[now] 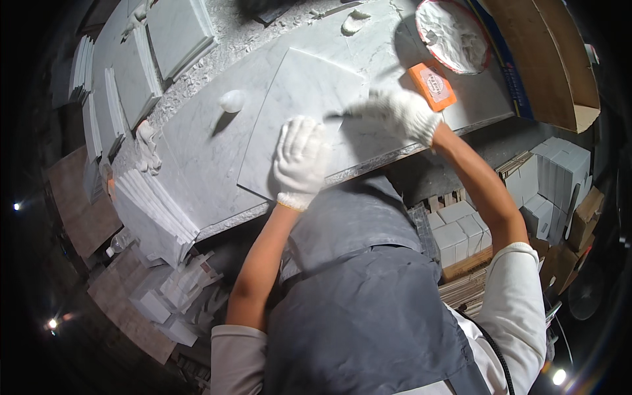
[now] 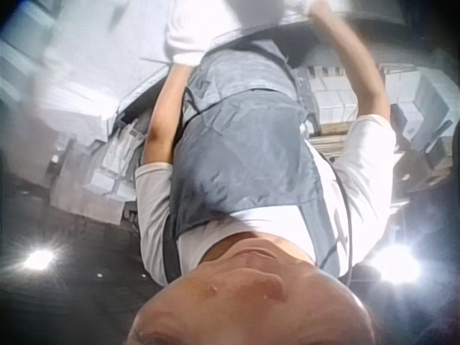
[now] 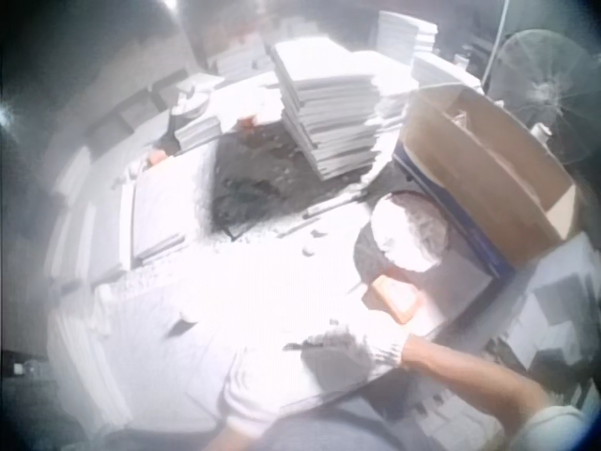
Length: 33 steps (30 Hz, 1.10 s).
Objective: The person scrapes the edges of white rectangular tiles with a metal scraper, then stacks the finished tiles. The person uses a small metal scraper to remove residue from the tile edges and places the tiles into a growing stack.
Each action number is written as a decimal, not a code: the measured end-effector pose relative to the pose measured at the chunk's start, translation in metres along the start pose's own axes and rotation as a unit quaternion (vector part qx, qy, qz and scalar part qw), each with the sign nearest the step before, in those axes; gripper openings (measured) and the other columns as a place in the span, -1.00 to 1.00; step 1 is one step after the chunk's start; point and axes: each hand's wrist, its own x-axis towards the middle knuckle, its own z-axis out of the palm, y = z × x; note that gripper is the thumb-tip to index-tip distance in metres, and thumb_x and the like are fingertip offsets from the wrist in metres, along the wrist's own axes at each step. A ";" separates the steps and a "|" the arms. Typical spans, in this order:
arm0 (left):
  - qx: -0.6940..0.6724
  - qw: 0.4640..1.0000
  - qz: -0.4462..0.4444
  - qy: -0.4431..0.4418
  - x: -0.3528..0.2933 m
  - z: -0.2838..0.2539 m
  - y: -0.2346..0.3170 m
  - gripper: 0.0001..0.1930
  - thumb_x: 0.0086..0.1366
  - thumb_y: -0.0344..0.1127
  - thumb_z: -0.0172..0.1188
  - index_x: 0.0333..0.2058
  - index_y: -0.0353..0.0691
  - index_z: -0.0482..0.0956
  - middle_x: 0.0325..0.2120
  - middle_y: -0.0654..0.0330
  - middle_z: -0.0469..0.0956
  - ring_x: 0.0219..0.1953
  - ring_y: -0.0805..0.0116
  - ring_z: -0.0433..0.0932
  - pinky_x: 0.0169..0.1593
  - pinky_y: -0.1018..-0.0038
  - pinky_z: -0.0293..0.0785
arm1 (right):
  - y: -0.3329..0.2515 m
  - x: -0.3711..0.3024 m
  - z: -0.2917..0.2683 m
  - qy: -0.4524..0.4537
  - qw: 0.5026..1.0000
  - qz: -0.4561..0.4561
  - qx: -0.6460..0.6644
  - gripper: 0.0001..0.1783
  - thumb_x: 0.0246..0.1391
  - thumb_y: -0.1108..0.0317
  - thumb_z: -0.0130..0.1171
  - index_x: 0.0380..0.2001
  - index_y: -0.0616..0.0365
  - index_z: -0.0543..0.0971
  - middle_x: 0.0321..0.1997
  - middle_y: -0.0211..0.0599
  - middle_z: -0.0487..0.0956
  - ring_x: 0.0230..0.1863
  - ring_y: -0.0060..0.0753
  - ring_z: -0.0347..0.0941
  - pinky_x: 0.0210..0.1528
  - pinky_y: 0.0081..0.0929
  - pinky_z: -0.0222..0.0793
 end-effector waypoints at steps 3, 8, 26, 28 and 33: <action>-0.030 0.999 -0.025 -0.011 0.006 0.001 -0.016 -0.62 0.31 -0.24 0.24 0.08 -0.18 0.66 0.21 0.09 0.52 0.34 0.02 0.40 0.43 0.02 0.28 | -0.014 -0.045 0.014 0.178 0.946 -0.041 0.268 -0.66 0.31 0.35 0.24 0.13 -0.08 0.70 -0.15 -0.38 0.71 -0.37 -0.41 0.57 -0.31 -0.38 0.55; 0.112 0.990 0.009 -0.090 0.066 0.012 -0.024 -0.44 0.44 0.00 0.05 0.29 -0.15 0.50 0.30 0.07 0.46 0.46 0.03 0.23 0.56 0.08 -0.08 | -0.036 -0.105 0.009 0.111 0.759 0.227 0.599 -0.60 0.37 0.24 0.19 0.23 -0.04 0.62 -0.03 -0.43 0.68 -0.32 -0.60 0.53 -0.31 -0.57 0.53; -0.572 0.662 -0.422 -0.236 0.071 -0.024 0.080 -0.64 0.42 -0.15 0.31 -0.12 -0.42 0.68 -0.34 0.11 0.70 -0.33 0.50 0.64 -0.28 0.55 0.54 | -0.101 -0.091 0.015 0.199 0.695 0.291 0.626 -0.58 0.27 0.37 0.34 0.16 0.21 0.62 -0.22 -0.44 0.69 -0.41 -0.72 0.49 -0.35 -0.65 0.47; -0.512 0.660 -0.474 -0.280 0.070 -0.024 0.079 -0.66 0.40 -0.15 0.33 -0.30 -0.41 0.71 -0.48 0.19 0.67 -0.46 0.53 0.60 -0.38 0.57 0.49 | -0.099 -0.090 0.014 0.205 0.749 0.287 0.561 -0.65 0.26 0.34 0.35 0.07 0.23 0.67 -0.16 -0.40 0.71 -0.40 -0.72 0.50 -0.33 -0.61 0.49; -0.428 0.680 -0.457 -0.382 0.064 -0.025 0.077 -0.59 0.34 -0.05 0.38 -0.44 -0.36 0.72 -0.64 0.22 0.62 -0.57 0.52 0.54 -0.42 0.51 0.49 | -0.090 -0.101 0.013 0.100 0.760 0.330 0.550 -0.68 0.25 0.15 0.33 -0.01 0.04 0.74 -0.16 -0.29 0.73 -0.18 -0.48 0.63 -0.04 -0.46 0.54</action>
